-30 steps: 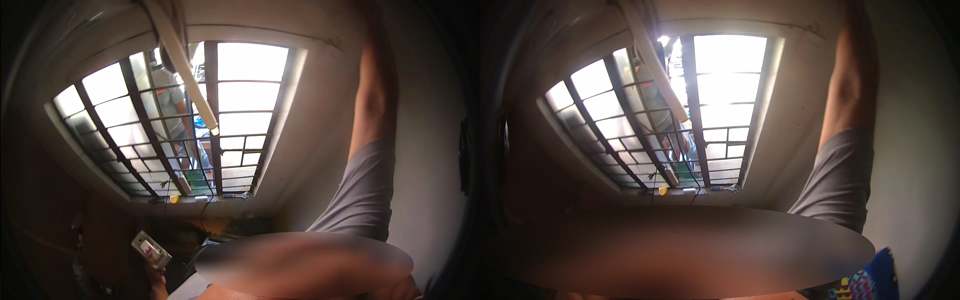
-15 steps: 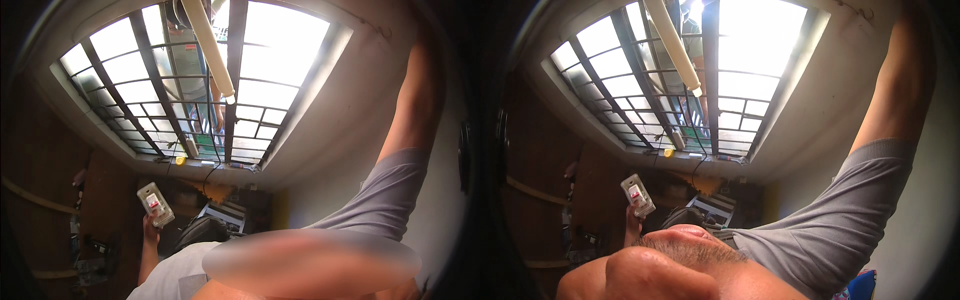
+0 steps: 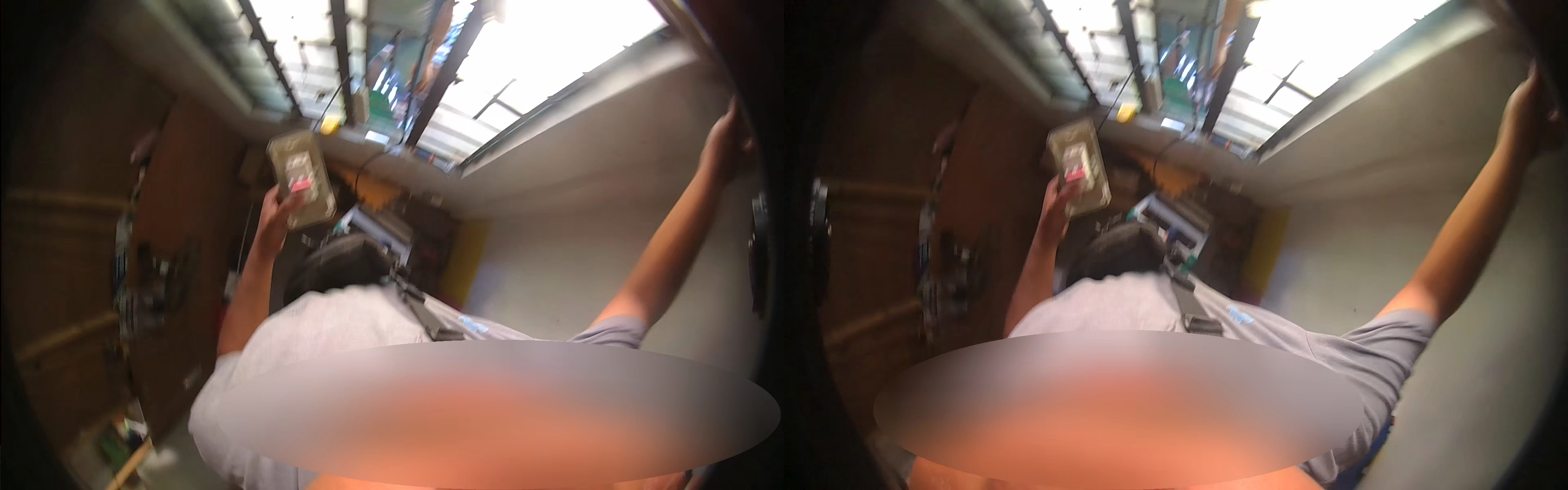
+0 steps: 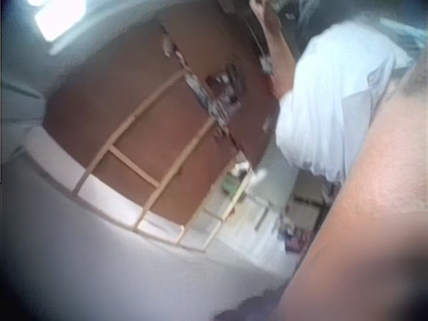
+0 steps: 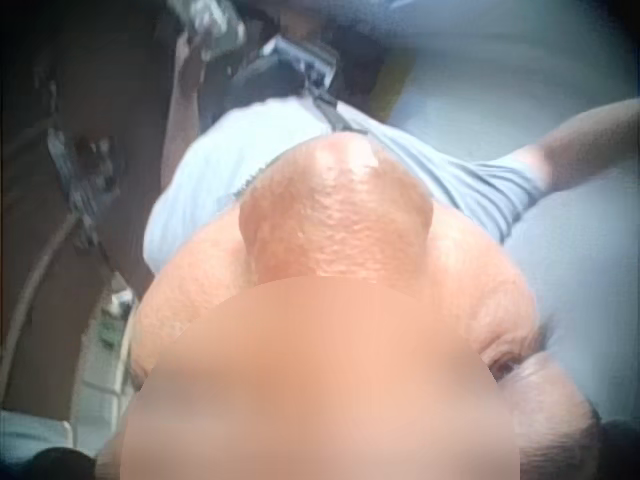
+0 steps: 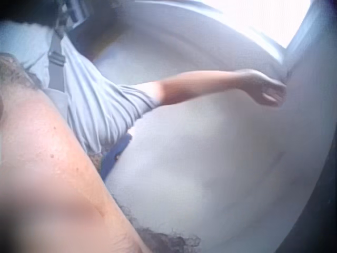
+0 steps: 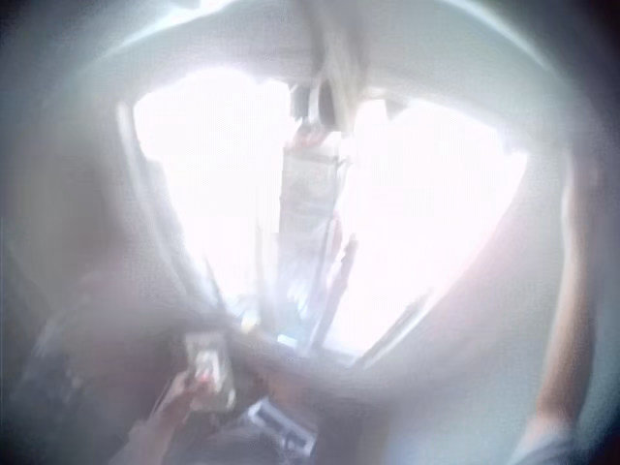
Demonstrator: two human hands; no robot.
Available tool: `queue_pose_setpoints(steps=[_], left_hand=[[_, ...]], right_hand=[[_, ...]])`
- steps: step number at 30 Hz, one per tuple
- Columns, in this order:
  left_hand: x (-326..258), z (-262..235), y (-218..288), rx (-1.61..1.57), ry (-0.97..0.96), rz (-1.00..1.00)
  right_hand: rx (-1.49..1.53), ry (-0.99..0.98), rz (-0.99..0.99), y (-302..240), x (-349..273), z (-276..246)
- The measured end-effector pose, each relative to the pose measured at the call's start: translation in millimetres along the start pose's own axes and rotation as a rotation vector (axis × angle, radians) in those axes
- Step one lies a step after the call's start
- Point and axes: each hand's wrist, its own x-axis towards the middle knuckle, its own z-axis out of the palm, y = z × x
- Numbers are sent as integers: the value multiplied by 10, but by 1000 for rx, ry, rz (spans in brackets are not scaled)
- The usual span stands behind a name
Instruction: The person routes a black cable along the ceiling, positions a white electrical box, and uses a cordless drill to secure it to the ceiling. They then feed the cable through the box and use pliers to strip the cable end.
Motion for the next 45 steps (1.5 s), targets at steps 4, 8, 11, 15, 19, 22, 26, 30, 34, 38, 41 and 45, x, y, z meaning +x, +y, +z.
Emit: queue_pose_setpoints(steps=[4, 8, 11, 15, 19, 22, 26, 30, 34, 38, 41, 45], left_hand=[[-5, 114, 199, 183, -58, 41], [40, 262, 424, 212, -161, 109], [54, 441, 515, 92, -293, 21], [102, 838, 496, -598, -434, -137], [246, 1118, 552, -826, -399, -188], [307, 1205, 570, -834, -290, -180], [340, 1169, 543, -892, -310, -254], [323, 1103, 521, -852, -332, -261], [278, 1039, 570, -744, -237, -237], [243, 931, 619, -734, -271, -234], [223, 848, 623, -679, -270, -213], [97, 798, 606, -388, -50, -151]], right_hand=[[853, -812, -111, -910, -2766, -131], [1098, -1171, 538, -1949, -4352, -718], [1349, -1312, 889, -2309, -4588, -1008], [1181, -1447, 723, -2319, -4633, -996], [1026, -1315, 565, -2294, -4741, -1143], [1029, -1136, 449, -2300, -4796, -1353], [942, -1130, 359, -2001, -5298, -1133], [535, -1597, -161, -1440, -6778, -879], [410, -1785, -631, -1081, -8280, -1205], [361, -1753, -667, -1176, -8903, -1211], [285, -1895, -513, -1359, -8690, -1060], [361, -1938, 13, -1709, -7631, -963]])
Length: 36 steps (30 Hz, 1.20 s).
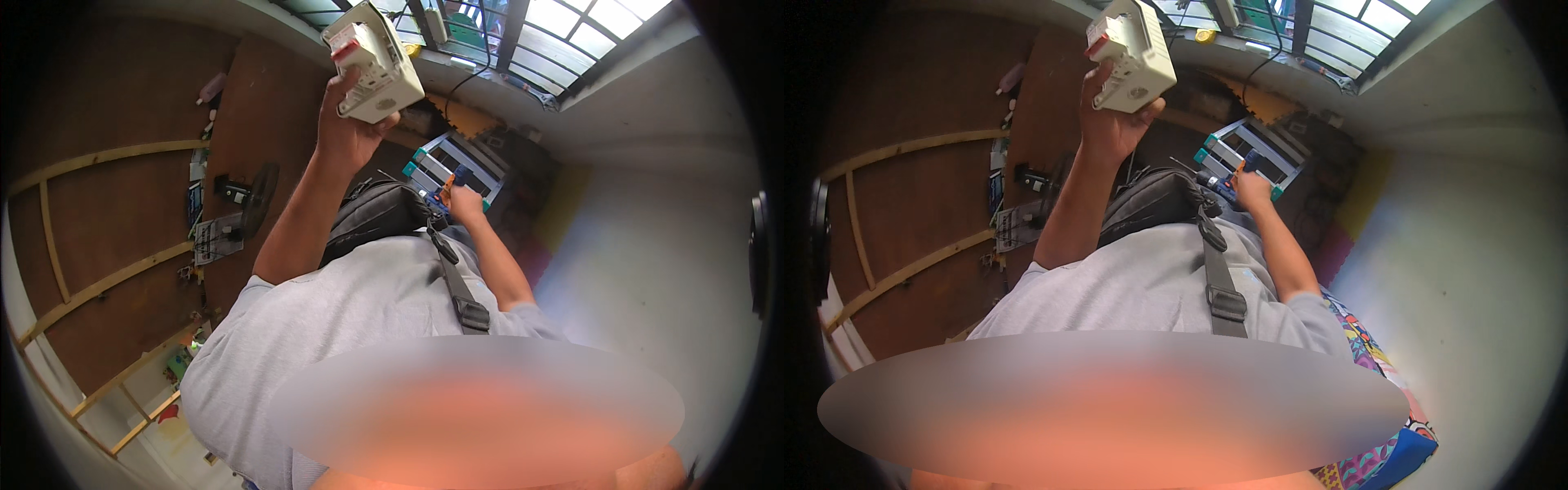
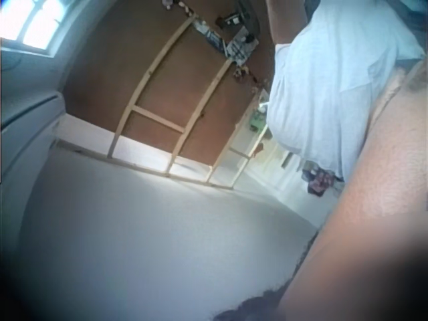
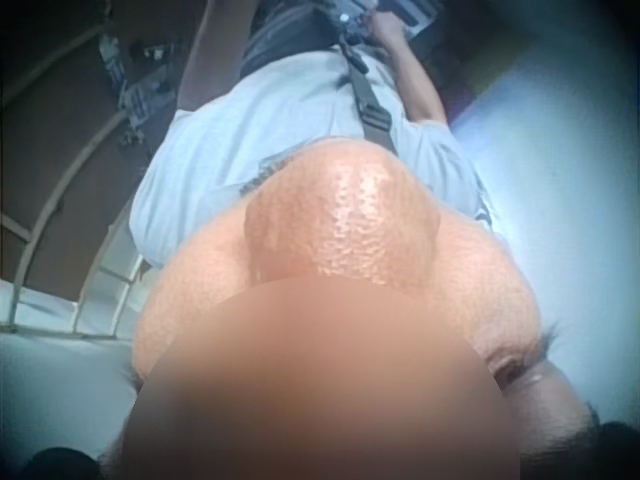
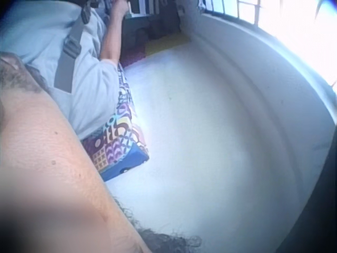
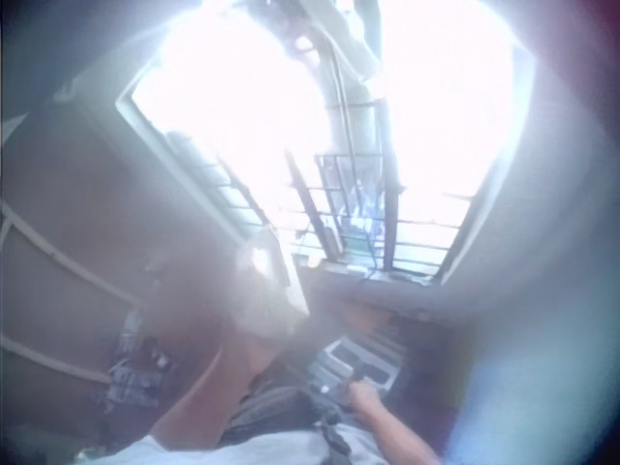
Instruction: The person routes a black cable along the ceiling, positions a white electrical box, and uses a cordless drill to secure it to the ceiling. They then feed the cable through the box and use pliers to strip the cable end.
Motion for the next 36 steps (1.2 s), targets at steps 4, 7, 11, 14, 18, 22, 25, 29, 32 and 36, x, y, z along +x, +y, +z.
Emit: queue_pose_setpoints(steps=[4, 7, 11, 14, 18, 22, 25, 29, 32, 36], left_hand=[[-18, 88, -186, 174, 42, 84], [56, 194, -314, -9, -65, 46], [126, 310, -347, -17, -146, 45], [78, 395, -413, -39, -232, 8], [63, 438, -423, 101, -242, 187], [-11, 283, -248, 454, -447, 214], [-92, 212, -290, 506, -562, 123], [-94, 273, -423, 588, -636, 140], [-13, 427, -413, 732, -716, 124], [-13, 804, -352, 694, -736, 155]], right_hand=[[1147, 368, -283, -902, -321, -1317], [1123, 684, -500, -1493, -550, -2025], [1079, 860, -416, -1751, -673, -2295], [724, 1050, -419, -1659, -687, -2196], [1209, 971, -426, -1513, -883, -2223], [1368, 958, -211, -1110, -1441, -2723], [1123, 1174, -285, -944, -1667, -3005], [865, 1198, -298, -925, -1856, -3111], [706, 1113, -160, -964, -1911, -3146], [939, 1209, -280, -1130, -1728, -3123]])
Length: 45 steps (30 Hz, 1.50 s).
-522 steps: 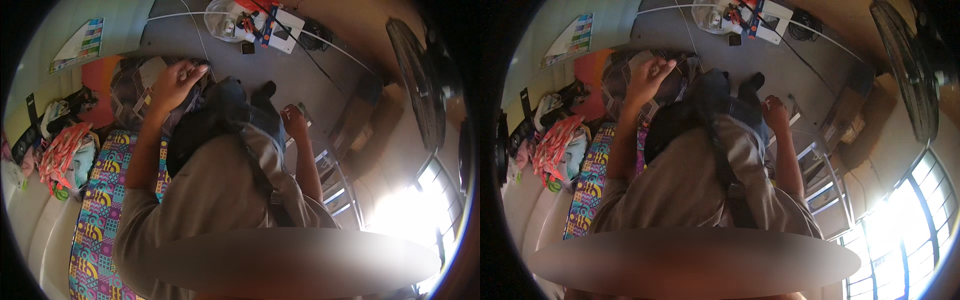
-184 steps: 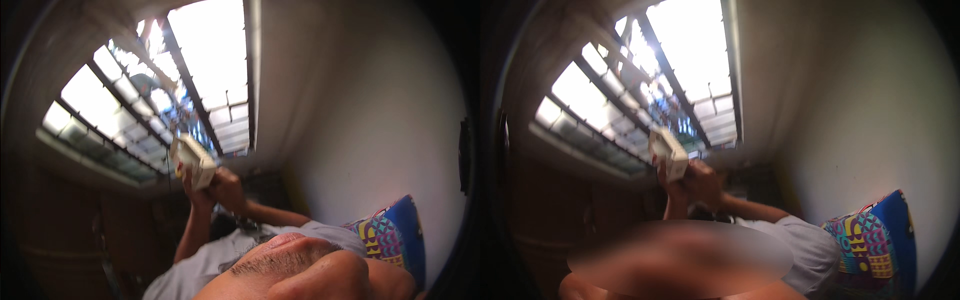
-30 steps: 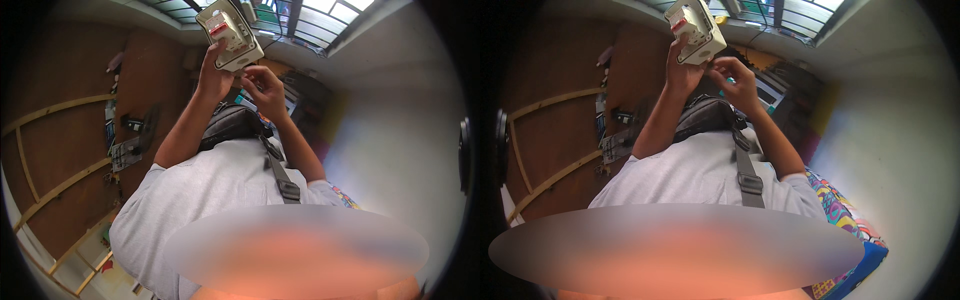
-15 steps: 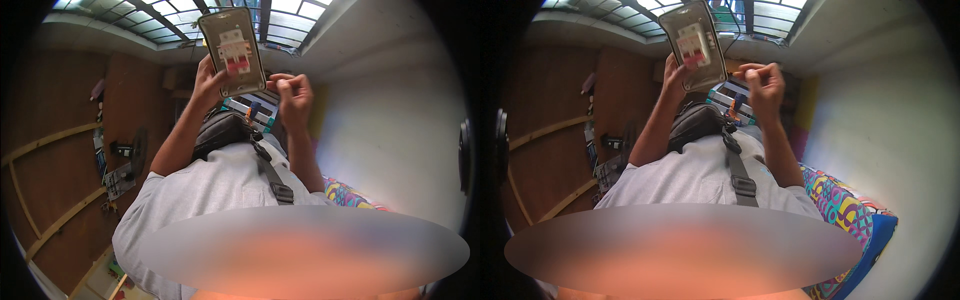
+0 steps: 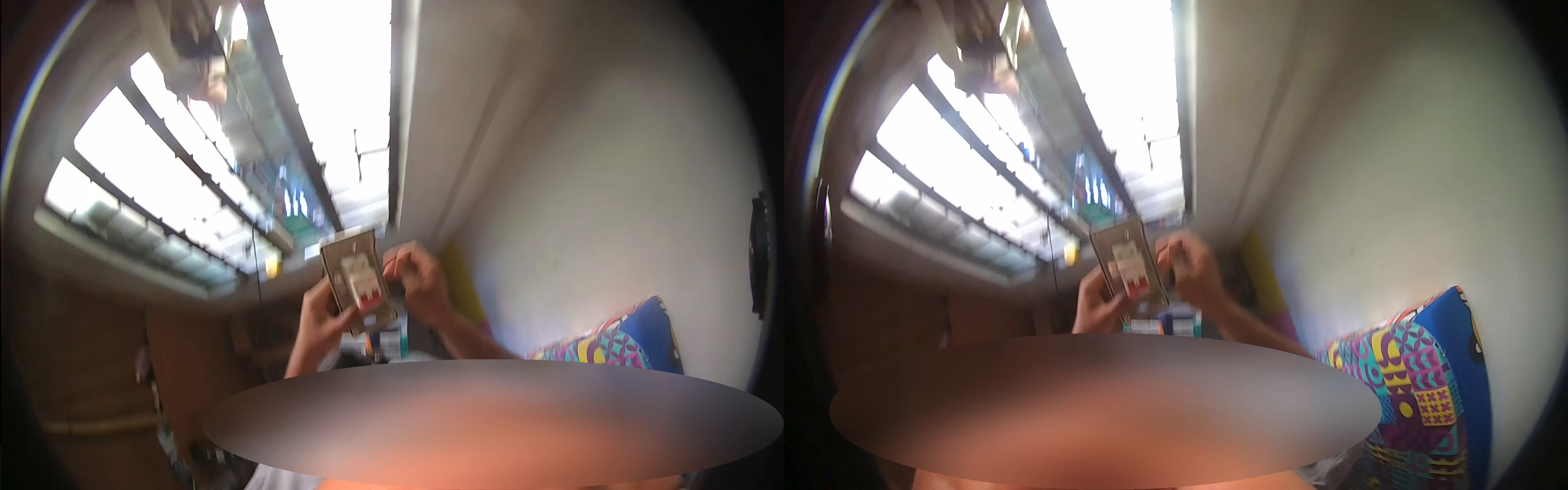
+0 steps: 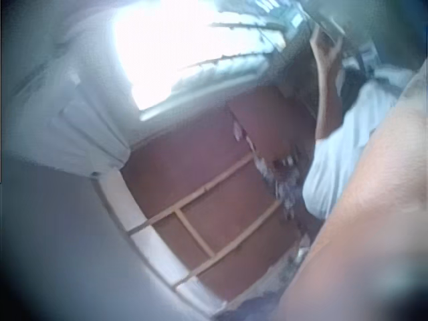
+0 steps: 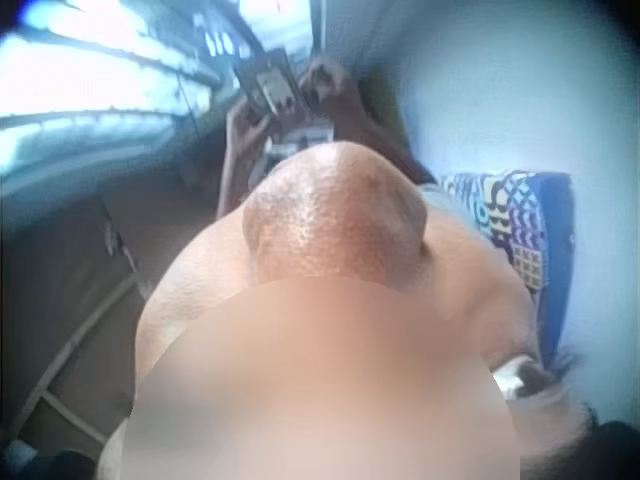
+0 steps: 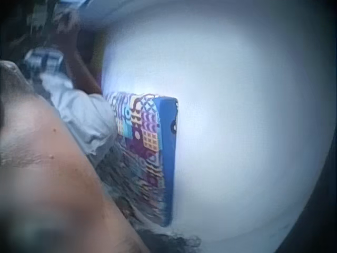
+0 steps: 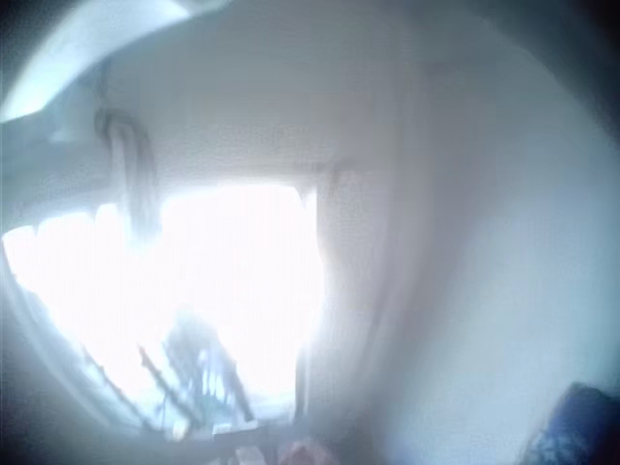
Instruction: The person routes a black cable along the ceiling, positions a white electrical box, and uses a cordless drill to secure it to the ceiling. They then feed the cable through the box and use pliers to strip the cable end.
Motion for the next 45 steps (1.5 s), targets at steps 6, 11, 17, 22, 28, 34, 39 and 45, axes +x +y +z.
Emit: queue_pose_setpoints(steps=[6, 11, 17, 22, 28, 34, 39, 45], left_hand=[[529, 190, 580, 256, -44, 27], [1240, 431, 1256, 748, 19, 320], [2112, 656, 2064, 1074, 110, 1192], [3072, 614, 2740, 1417, 80, 1121], [4234, 745, 3811, 2073, 436, 1464], [4842, 540, 4385, 1971, 523, 1446], [5210, 323, 4359, 1918, 606, 1432], [5376, 263, 4347, 1874, 630, 1455]], right_hand=[[832, 178, 319, 42, 86, 67], [649, 251, -41, -416, 767, -215], [718, 349, -253, -1194, 1768, -617], [589, 211, -651, -1751, 2693, -905], [314, 284, -717, -2682, 4188, -1427], [14, 373, -898, -3204, 5406, -1935], [-1342, 1015, -1384, -3532, 5537, -2220], [-625, 850, -1192, -3873, 5747, -1936]])
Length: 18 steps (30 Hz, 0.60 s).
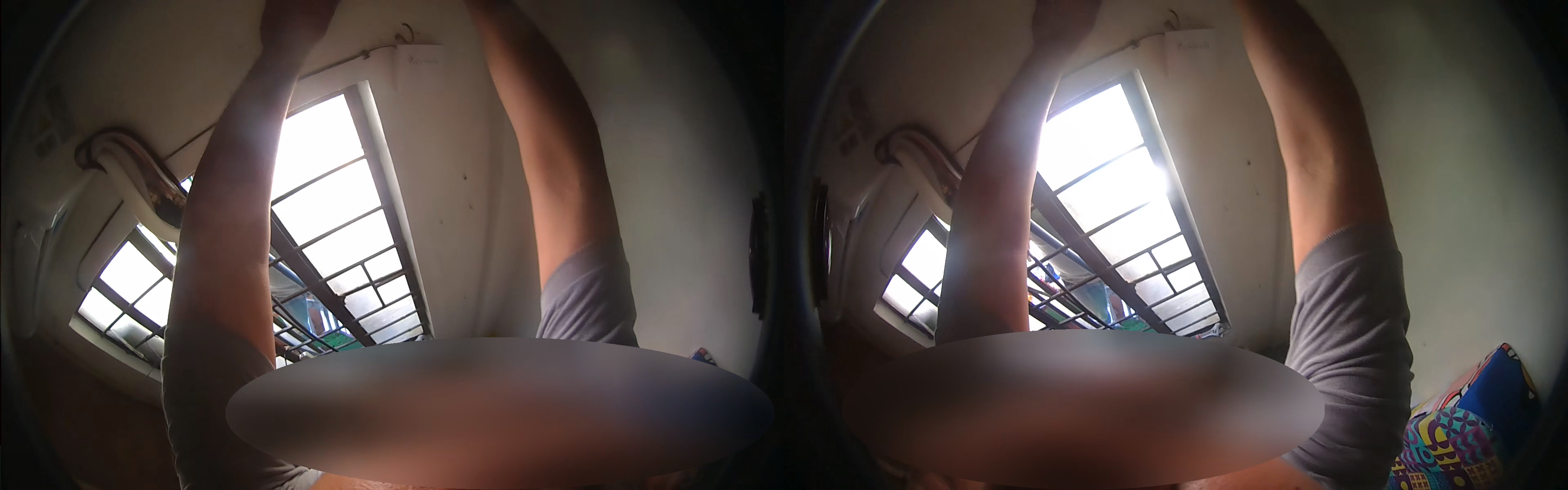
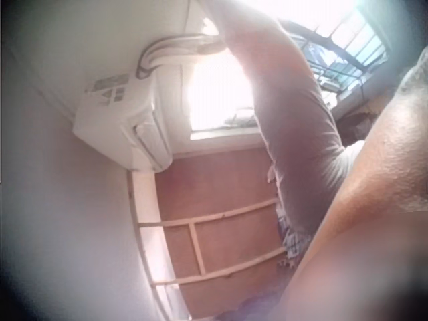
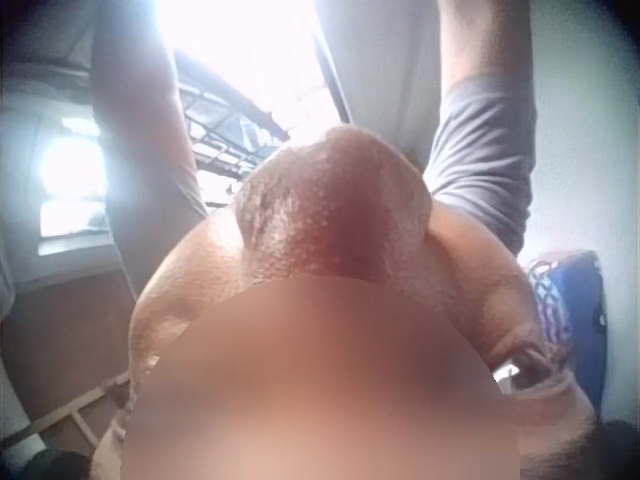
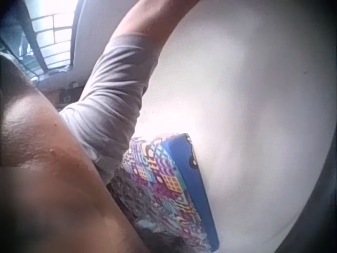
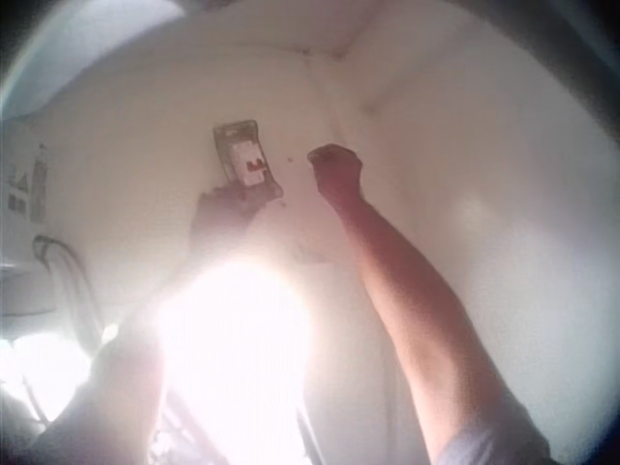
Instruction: The person routes a black cable along the ceiling, positions a white electrical box, and uses a cordless drill to secure it to the ceiling. They then feed the cable through the box and use pliers to strip the cable end.
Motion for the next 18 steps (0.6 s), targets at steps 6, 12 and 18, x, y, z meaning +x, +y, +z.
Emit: queue_pose_setpoints(steps=[6, 12, 18], left_hand=[[-6, -14, 13, -20, 25, -5], [-10, 18, 26, -36, 47, -10], [25, 61, 39, -57, 63, -14]], right_hand=[[-306, -122, -42, 90, 350, 495], [-472, -265, 3, 149, 471, 549], [-363, -11, 38, -72, 328, 715]])
